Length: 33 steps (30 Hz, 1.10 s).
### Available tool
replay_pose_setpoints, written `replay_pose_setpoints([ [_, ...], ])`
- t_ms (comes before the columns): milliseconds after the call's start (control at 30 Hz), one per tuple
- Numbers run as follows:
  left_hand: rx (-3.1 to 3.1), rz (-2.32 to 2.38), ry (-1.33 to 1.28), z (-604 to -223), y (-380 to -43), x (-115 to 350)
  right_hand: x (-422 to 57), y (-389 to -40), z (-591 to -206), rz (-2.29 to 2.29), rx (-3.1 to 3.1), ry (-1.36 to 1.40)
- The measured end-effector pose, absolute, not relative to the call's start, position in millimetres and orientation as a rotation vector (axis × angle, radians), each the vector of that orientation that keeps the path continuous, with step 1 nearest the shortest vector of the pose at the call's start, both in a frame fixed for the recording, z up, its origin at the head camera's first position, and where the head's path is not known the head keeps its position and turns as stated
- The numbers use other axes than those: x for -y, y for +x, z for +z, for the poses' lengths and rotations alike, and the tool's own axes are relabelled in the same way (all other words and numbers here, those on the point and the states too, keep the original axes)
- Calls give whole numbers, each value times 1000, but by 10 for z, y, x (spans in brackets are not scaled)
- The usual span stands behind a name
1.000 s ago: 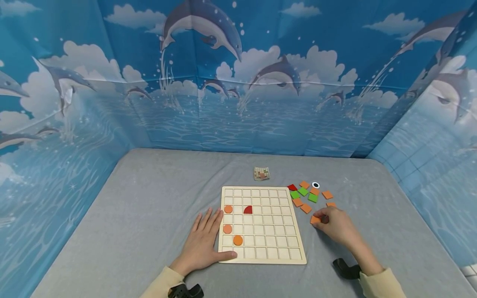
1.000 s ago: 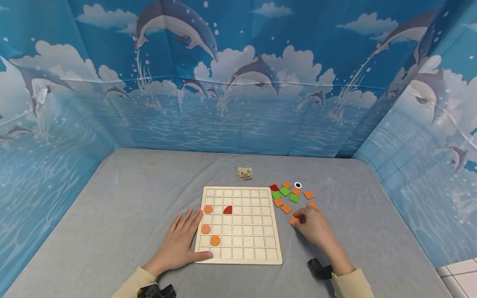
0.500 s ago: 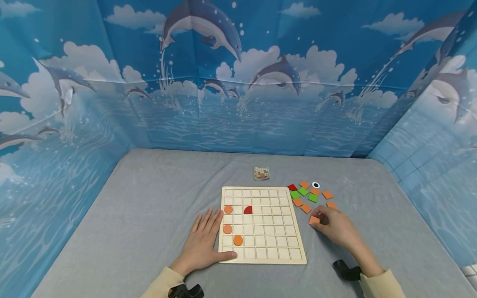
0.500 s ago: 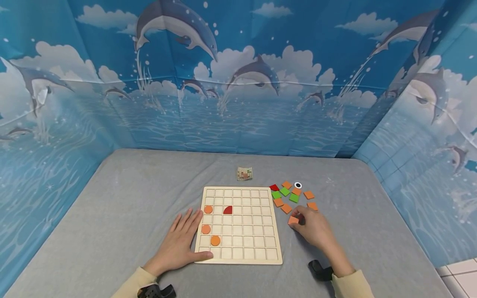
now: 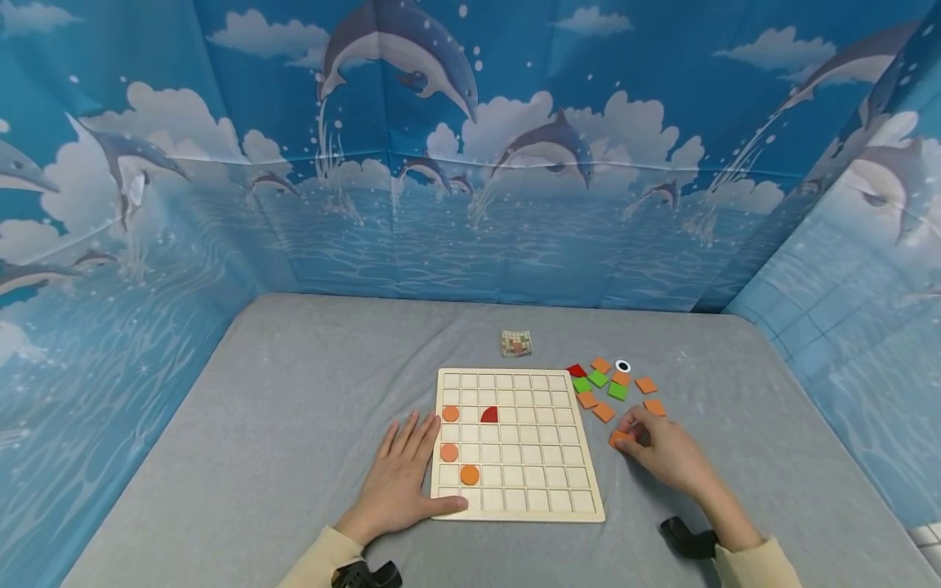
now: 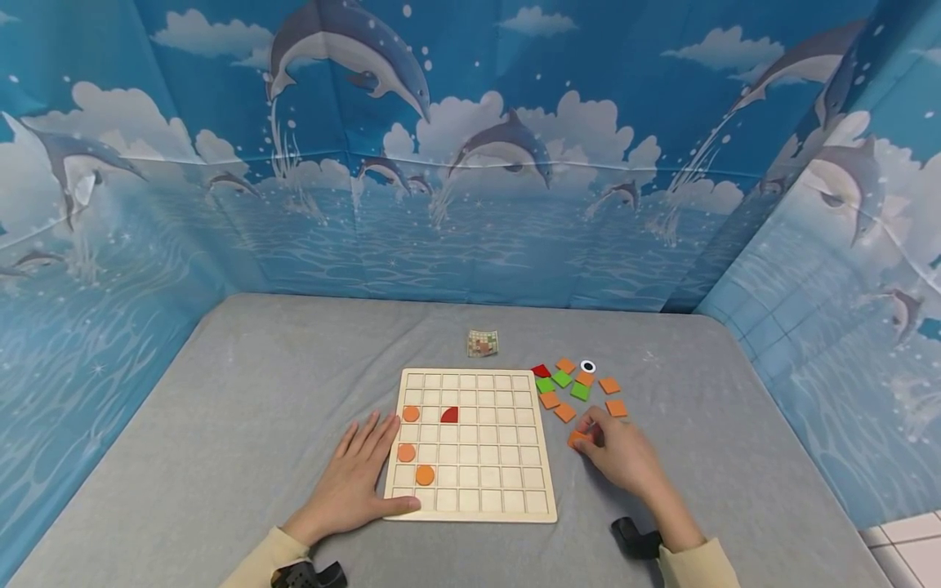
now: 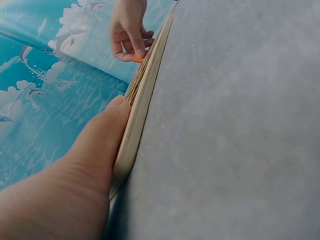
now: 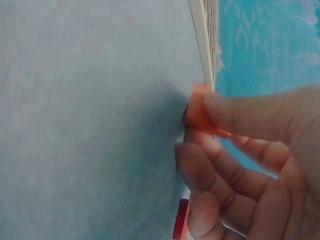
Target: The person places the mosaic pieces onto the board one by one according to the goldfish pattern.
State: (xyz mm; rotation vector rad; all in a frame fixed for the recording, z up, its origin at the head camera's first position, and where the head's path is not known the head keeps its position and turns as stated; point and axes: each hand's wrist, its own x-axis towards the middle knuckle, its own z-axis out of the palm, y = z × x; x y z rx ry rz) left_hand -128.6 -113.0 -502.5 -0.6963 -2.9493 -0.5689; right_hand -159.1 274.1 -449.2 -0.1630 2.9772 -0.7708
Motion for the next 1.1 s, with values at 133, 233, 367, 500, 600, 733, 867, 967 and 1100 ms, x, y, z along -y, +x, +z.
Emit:
replay_pose_setpoints([
  [133,2954,-569,-694,-5024,-1286,1128,-2747,-1576,-4495,-803,-2961,-179],
  [233,2964,-566,-692,-5020,-1286,1127,-2751,-1573,-4503,-824,-2951,-192],
  [367,2968,-568,-693,-5015,-1286,1126,-2743,-1588,-4493,-869,-2916,-192],
  [500,2965,-570,-690,-5019,-1288,1128,-2700,-1608,-4433,-965,-2852,-184],
  [600,2953,-571,-691,-5026,-1288,1129,-2630,-1620,-4379,-987,-2833,-173],
  [733,2936,-568,-694,-5035,-1287,1131,-2500,-1659,-4357,-995,-2846,-223],
  [867,2923,-577,-698,-5034,-1284,1133,-2364,-1726,-4401,-1083,-2852,-377],
  [967,2928,-584,-695,-5030,-1284,1133,-2253,-1773,-4436,-1130,-2839,-469],
  [1100,2959,-578,-684,-5019,-1287,1128,-2089,-1826,-4456,-1177,-2787,-513],
])
